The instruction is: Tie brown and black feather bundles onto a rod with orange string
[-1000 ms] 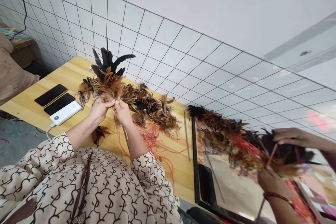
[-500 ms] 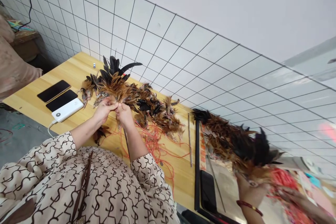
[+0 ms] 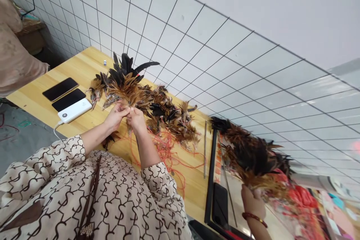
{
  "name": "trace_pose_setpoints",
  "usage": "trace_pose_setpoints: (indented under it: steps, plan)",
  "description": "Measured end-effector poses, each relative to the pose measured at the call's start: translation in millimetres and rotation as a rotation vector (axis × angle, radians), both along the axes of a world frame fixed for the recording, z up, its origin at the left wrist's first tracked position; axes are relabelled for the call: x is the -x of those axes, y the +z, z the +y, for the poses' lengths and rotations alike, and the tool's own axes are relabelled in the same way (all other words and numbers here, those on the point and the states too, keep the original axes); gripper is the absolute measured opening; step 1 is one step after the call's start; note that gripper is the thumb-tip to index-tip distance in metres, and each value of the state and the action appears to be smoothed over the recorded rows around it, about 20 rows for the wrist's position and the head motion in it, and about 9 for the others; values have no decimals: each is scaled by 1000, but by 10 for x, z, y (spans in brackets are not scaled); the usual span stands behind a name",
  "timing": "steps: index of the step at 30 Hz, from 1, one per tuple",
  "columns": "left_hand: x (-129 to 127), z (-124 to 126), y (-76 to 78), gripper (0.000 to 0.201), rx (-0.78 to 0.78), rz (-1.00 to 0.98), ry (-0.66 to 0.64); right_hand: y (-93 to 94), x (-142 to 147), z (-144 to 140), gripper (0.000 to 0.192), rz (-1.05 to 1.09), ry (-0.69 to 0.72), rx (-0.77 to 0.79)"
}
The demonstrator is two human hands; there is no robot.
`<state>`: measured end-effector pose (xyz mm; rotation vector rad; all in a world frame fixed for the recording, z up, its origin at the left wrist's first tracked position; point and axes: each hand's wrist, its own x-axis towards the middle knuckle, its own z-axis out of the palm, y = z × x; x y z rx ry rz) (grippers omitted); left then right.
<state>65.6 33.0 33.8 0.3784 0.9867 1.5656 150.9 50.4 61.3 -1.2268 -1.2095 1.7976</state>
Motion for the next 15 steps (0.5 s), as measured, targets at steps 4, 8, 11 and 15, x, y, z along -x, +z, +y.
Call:
trace_pose_setpoints:
  steps: [4, 8, 11, 15]
  plan:
    - [145, -10, -52, 40, 4, 83, -80, -25, 18, 0, 35, -40, -18, 20]
    - [463, -74, -125, 32, 23, 243, -120, -29, 9, 11, 30, -13, -9, 89]
    - [767, -178, -256, 24, 45, 410, -127, -29, -22, 21, 32, 14, 9, 115]
    - [1069, -397, -488, 10, 43, 790, -289, -42, -58, 32, 35, 51, 50, 147]
